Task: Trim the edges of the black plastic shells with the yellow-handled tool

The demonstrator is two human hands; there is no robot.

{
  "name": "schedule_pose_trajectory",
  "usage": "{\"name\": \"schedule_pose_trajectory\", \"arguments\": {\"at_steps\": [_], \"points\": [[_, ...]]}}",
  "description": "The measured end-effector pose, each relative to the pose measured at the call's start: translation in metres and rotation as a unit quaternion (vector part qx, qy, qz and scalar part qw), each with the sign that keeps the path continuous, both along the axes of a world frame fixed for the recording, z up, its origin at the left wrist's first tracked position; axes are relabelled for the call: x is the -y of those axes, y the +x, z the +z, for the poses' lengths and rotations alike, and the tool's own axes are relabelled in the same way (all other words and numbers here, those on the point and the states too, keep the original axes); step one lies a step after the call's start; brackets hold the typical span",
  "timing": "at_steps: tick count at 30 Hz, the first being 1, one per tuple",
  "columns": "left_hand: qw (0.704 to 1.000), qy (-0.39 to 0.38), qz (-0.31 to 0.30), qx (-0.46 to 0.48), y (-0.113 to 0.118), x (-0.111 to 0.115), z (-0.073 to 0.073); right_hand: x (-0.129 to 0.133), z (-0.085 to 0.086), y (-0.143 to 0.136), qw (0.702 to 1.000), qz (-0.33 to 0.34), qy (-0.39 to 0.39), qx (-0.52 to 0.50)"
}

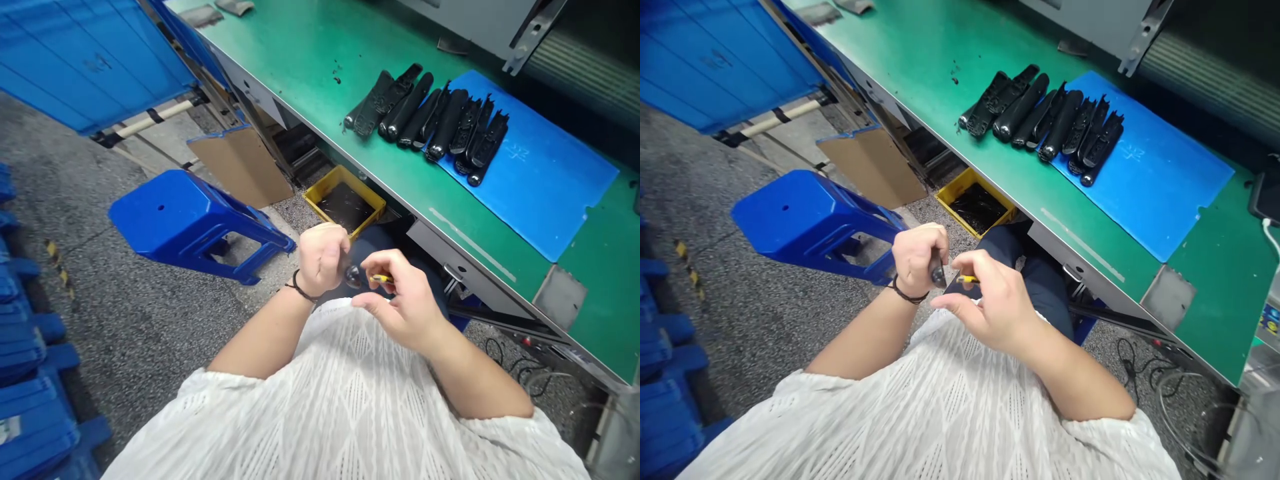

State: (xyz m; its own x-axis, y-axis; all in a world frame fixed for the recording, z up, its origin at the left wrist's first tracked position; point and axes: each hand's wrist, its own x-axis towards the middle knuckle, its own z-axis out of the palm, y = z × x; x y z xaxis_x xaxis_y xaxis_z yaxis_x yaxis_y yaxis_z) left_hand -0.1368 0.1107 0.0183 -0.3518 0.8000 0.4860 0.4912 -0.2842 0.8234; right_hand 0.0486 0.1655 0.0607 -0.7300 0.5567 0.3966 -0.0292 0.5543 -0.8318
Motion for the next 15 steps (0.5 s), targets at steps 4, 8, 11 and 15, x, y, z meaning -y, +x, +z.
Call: {"name": "schedule_pose_trajectory", "arguments": {"at_steps": [4, 8, 11, 15], "points": [[0.999, 0.013, -0.042, -0.026, 0.000, -0.005, -0.002, -0.018, 0.005, 0.017, 0.973, 0.018, 0.221, 0.066], [0.994, 0.021, -0.086, -0.063, 0.001, -0.008, -0.001, -0.027, 0.007, 0.018, 0.945, -0.007, 0.309, 0.110], [0.992, 0.021, -0.091, -0.082, 0.002, -0.009, -0.001, -0.028, 0.010, 0.009, 0.941, -0.013, 0.315, 0.126], [0.993, 0.016, -0.082, -0.079, 0.005, -0.008, -0.003, -0.029, 0.010, 0.002, 0.934, -0.008, 0.334, 0.131]]}}
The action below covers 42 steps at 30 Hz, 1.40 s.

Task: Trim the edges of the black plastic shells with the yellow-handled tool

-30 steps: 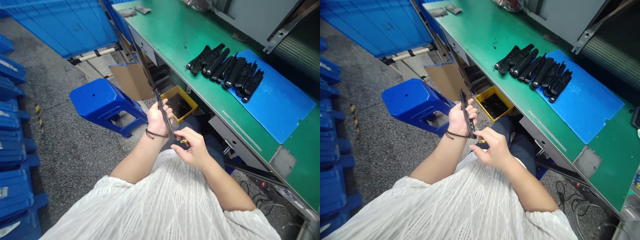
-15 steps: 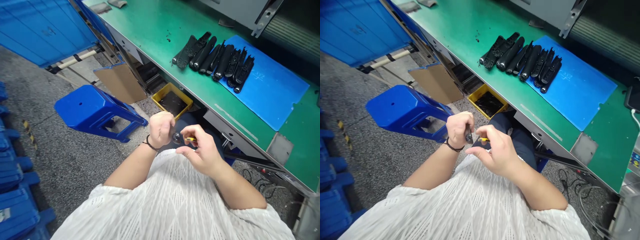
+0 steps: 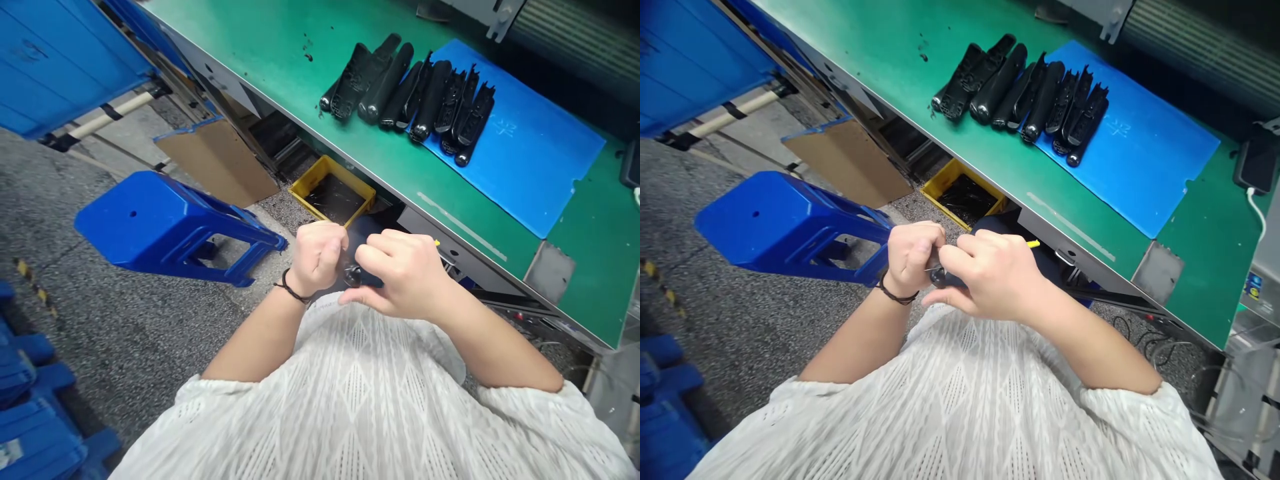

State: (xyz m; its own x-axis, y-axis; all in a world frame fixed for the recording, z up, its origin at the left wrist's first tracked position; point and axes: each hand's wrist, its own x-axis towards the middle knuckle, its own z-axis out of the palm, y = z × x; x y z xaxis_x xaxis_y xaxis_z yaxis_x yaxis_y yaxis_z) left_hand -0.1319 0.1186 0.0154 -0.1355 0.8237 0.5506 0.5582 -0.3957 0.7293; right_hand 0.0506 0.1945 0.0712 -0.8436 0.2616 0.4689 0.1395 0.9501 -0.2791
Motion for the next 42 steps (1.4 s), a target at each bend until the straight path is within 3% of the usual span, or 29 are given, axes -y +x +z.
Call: {"name": "schedule_pose_trajectory", "arguments": {"at_steps": [10, 14, 16, 19, 21, 23, 26, 31, 36, 42], "points": [[0.993, -0.055, 0.069, 0.079, 0.016, 0.005, -0.002, -0.004, -0.007, 0.001, 0.981, -0.053, 0.167, -0.085], [0.975, -0.119, 0.095, 0.161, 0.031, 0.010, 0.001, -0.009, -0.016, 0.000, 0.961, -0.082, 0.233, -0.126], [0.960, -0.152, 0.066, 0.227, 0.039, 0.013, 0.000, -0.012, -0.020, -0.002, 0.952, -0.095, 0.249, -0.150], [0.920, -0.193, -0.047, 0.337, 0.045, 0.016, -0.005, -0.017, -0.021, -0.003, 0.961, -0.092, 0.200, -0.166], [0.890, -0.206, -0.103, 0.394, 0.047, 0.017, -0.007, -0.019, -0.018, 0.000, 0.979, -0.074, 0.107, -0.160], [0.875, -0.199, -0.115, 0.426, 0.046, 0.017, -0.006, -0.022, -0.012, 0.004, 0.987, -0.059, 0.006, -0.150], [0.894, -0.181, -0.082, 0.402, 0.044, 0.018, -0.001, -0.027, -0.002, 0.012, 0.990, -0.056, -0.050, -0.118], [0.936, -0.168, -0.050, 0.305, 0.044, 0.022, 0.006, -0.036, 0.011, 0.014, 0.995, -0.079, 0.012, -0.063], [0.938, -0.163, -0.061, 0.298, 0.048, 0.024, 0.005, -0.039, 0.017, 0.009, 0.991, -0.091, 0.082, -0.051], [0.932, -0.174, -0.031, 0.315, 0.054, 0.022, 0.006, -0.034, 0.010, 0.008, 0.972, -0.127, 0.175, -0.091]]}}
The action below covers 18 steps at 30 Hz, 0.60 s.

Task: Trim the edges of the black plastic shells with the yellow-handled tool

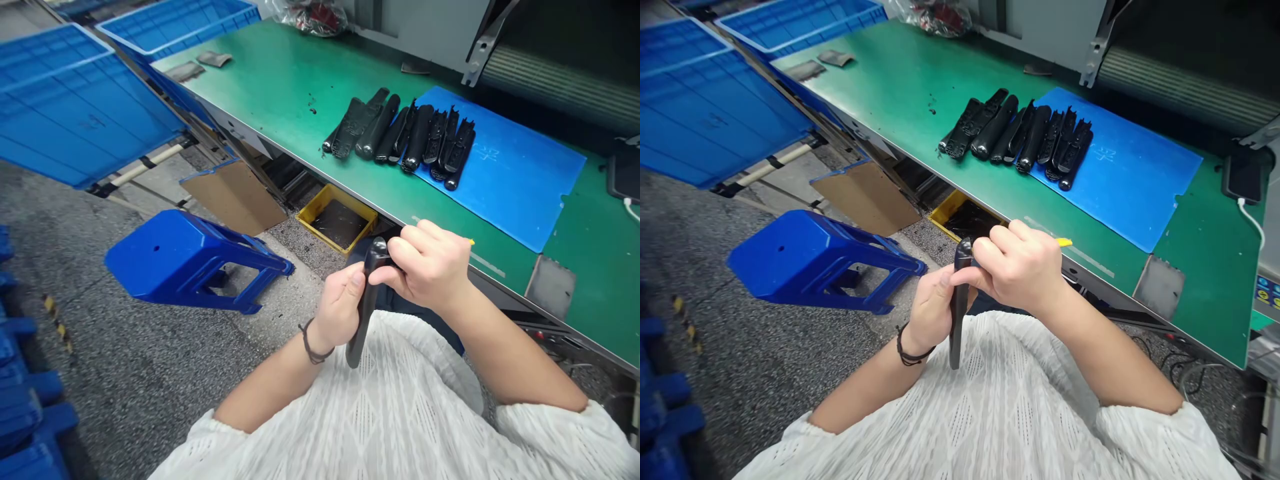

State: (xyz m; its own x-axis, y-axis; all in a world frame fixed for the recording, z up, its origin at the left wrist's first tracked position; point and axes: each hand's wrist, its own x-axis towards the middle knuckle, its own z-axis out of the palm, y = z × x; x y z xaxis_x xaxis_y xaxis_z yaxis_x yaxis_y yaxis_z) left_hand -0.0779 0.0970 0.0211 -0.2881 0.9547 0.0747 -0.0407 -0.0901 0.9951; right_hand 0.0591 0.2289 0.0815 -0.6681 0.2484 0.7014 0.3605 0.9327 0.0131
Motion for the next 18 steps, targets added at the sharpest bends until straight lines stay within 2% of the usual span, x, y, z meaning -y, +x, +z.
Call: {"name": "schedule_pose_trajectory", "arguments": {"at_steps": [6, 10, 14, 18], "points": [[0.999, -0.016, 0.013, 0.036, 0.004, -0.004, 0.000, 0.005, -0.009, 0.000, 1.000, -0.011, -0.009, -0.005], [0.999, -0.015, 0.022, 0.042, 0.006, -0.011, 0.008, 0.009, -0.017, 0.001, 0.999, -0.012, -0.035, 0.002], [0.998, 0.001, 0.063, 0.025, 0.005, -0.020, 0.019, 0.016, -0.024, 0.001, 0.998, 0.017, -0.059, 0.015], [0.994, -0.023, 0.097, 0.046, 0.003, -0.028, 0.019, 0.023, -0.030, 0.001, 0.995, 0.023, -0.091, 0.028]]}}
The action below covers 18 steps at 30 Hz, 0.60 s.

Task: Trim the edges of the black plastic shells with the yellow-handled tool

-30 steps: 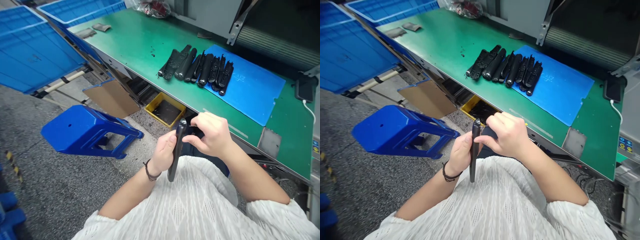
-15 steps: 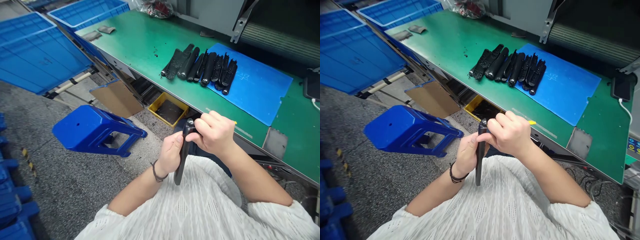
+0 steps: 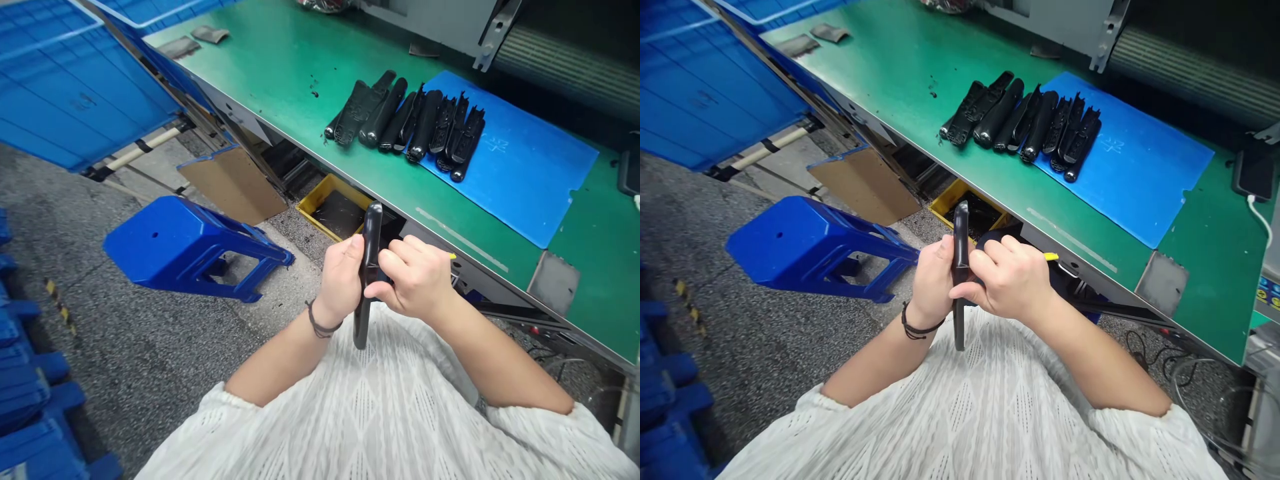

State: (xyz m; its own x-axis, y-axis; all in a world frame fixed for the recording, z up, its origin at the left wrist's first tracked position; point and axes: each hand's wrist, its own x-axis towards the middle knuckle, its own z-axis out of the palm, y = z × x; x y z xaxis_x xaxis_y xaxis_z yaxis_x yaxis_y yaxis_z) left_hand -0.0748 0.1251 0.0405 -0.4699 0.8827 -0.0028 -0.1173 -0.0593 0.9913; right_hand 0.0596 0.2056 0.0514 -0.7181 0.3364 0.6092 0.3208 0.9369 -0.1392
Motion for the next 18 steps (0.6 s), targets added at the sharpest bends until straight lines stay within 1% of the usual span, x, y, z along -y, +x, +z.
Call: {"name": "schedule_pose_trajectory", "arguments": {"at_steps": [5, 13, 15, 18], "points": [[1.000, -0.016, 0.013, 0.017, 0.000, -0.007, -0.004, 0.004, -0.005, 0.001, 1.000, -0.008, -0.017, 0.004], [0.999, -0.005, 0.026, 0.032, 0.000, -0.010, -0.010, 0.009, -0.010, 0.001, 0.999, -0.009, -0.049, -0.001], [0.999, -0.004, 0.028, 0.036, 0.001, -0.011, -0.009, 0.010, -0.011, 0.001, 0.999, -0.012, -0.053, -0.001], [0.998, 0.000, 0.024, 0.051, 0.003, -0.012, -0.003, 0.013, -0.011, 0.000, 0.998, -0.005, -0.056, 0.004]]}}
